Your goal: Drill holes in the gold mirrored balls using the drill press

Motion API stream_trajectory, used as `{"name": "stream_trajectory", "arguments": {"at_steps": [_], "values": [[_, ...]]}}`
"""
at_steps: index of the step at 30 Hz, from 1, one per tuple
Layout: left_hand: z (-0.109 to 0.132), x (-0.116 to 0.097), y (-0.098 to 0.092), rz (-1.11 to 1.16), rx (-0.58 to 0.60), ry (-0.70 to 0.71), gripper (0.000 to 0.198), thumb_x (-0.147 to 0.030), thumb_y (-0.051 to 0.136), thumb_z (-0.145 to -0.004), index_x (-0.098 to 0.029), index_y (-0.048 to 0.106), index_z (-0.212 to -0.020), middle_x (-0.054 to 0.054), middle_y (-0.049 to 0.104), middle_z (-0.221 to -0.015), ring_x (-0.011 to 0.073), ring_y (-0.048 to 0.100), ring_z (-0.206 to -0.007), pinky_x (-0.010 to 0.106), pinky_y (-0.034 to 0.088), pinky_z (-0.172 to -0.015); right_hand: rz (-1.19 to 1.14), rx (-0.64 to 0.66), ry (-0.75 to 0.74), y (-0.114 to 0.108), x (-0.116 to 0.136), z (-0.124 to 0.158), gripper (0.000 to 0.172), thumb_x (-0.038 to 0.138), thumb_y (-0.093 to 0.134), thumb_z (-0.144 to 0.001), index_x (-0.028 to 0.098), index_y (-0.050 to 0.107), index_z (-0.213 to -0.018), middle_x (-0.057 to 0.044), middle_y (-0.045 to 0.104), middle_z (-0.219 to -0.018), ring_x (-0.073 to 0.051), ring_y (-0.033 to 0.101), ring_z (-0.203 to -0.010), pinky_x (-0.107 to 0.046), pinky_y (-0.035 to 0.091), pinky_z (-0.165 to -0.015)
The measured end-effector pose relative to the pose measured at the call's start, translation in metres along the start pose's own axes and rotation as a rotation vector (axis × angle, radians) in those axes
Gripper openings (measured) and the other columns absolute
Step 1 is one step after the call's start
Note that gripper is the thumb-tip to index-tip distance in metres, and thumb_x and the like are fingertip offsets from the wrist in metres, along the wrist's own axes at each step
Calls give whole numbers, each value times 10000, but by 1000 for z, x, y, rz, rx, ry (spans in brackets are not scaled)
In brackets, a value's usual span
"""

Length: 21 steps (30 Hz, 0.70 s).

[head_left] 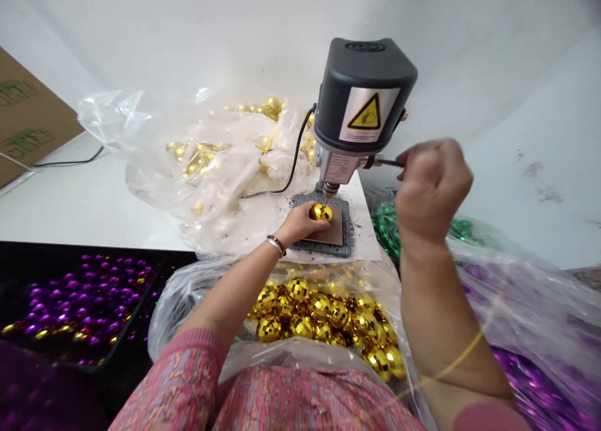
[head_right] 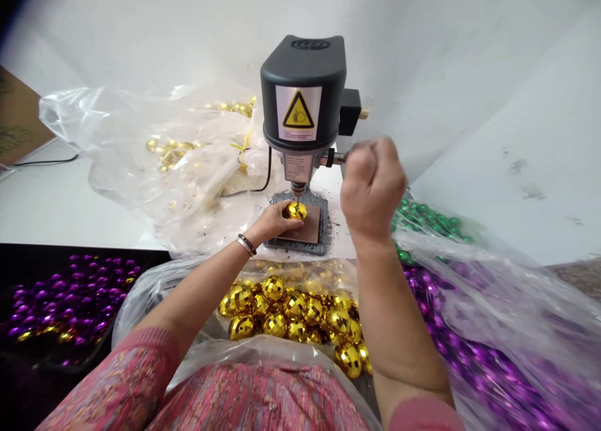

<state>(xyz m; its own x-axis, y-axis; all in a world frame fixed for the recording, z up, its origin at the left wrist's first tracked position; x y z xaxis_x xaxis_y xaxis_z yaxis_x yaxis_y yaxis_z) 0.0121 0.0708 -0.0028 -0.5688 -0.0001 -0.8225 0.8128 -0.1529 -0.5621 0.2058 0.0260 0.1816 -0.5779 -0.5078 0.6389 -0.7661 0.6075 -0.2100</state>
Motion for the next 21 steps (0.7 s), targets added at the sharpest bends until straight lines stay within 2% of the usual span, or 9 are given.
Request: {"name": "stream_trajectory", "arguments": {"at_steps": [3, 6, 9, 11, 12, 14, 16, 19, 21], "values": [[18, 0, -9, 13, -57, -99, 473, -370, 807, -729, -134, 706, -1126, 65, 756, -987, 202, 669, -866, 292, 525, -775, 58, 100, 148, 7, 4, -31, 289, 213, 360, -974, 151, 508, -734, 26, 495, -660, -57, 413, -618, -252, 400, -721], [45, -12, 8, 78, 181, -97, 554, -362, 837, -710, -130, 705, -1194, 102, 773, -1049, 222, 701, -896, 300, 537, -773, 92, 100, 157, 7, 5, -38, 319, 232, 351, -987, 117, 558, -773, 16, 541, -694, -48, 443, -633, -251, 411, -748], [71, -38, 30, 171, 479, 50, 905, -337, 916, -621, -146, 579, -1439, 165, 745, -1225, 236, 723, -943, 319, 551, -810, 102, 71, 115, 5, 2, -31, 323, 246, 369, -987, 106, 593, -800, -6, 597, -737, -52, 487, -639, -251, 424, -740], [76, -47, 27, 219, 514, 119, 986, -341, 910, -652, -169, 491, -1527, 191, 706, -1314, 227, 725, -960, 326, 558, -834, 109, 66, 93, 5, 1, -27, 317, 240, 381, -982, 106, 604, -799, -13, 613, -737, -51, 491, -621, -242, 414, -707], [74, -45, 18, 206, 470, 126, 910, -342, 885, -695, -179, 516, -1510, 183, 709, -1310, 219, 723, -949, 326, 562, -834, 113, 69, 85, 5, 0, -26, 321, 241, 379, -982, 109, 606, -798, -15, 618, -735, -48, 485, -608, -236, 404, -686], [65, -31, -24, 97, 204, 106, 640, -302, 826, -766, -181, 644, -1368, 146, 742, -1223, 201, 712, -911, 325, 564, -836, 124, 72, 69, 5, 0, -24, 352, 276, 361, -992, 119, 603, -791, -20, 624, -735, -47, 470, -589, -228, 383, -644], [69, -14, -101, -82, -307, 91, 389, -225, 780, -790, -169, 725, -1170, 117, 743, -1139, 191, 685, -892, 330, 555, -860, 146, 72, 63, 4, 0, -24, 394, 345, 344, -1000, 134, 595, -782, -25, 624, -731, -58, 473, -591, -234, 374, -622], [127, 10, -228, -167, -1148, 136, 269, -168, 661, -870, -158, 689, -1137, 108, 679, -1147, 185, 633, -980, 330, 519, -938, 173, 73, 125, 2, -2, -23, 387, 393, 371, -971, 162, 594, -756, -26, 597, -692, -93, 506, -637, -268, 387, -647], [166, 36, -290, -168, -1509, 87, 271, -126, 588, -896, -139, 648, -1160, 92, 630, -1142, 166, 598, -984, 340, 481, -1004, 182, 80, 201, 0, -4, -21, 328, 368, 408, -925, 184, 604, -737, -29, 582, -673, -118, 539, -689, -297, 399, -683]]}}
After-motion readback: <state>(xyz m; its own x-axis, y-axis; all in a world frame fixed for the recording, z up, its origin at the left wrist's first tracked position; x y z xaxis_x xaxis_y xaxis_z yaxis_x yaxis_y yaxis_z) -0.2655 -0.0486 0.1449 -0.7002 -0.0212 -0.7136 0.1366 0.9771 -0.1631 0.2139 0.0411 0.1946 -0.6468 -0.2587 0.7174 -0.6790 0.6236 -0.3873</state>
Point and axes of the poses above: each hand's wrist, its own z-axis away from the middle knuckle, its own y-axis out of the palm, x = y × z, the point moved 8 cm from there along -z, towards the middle knuckle
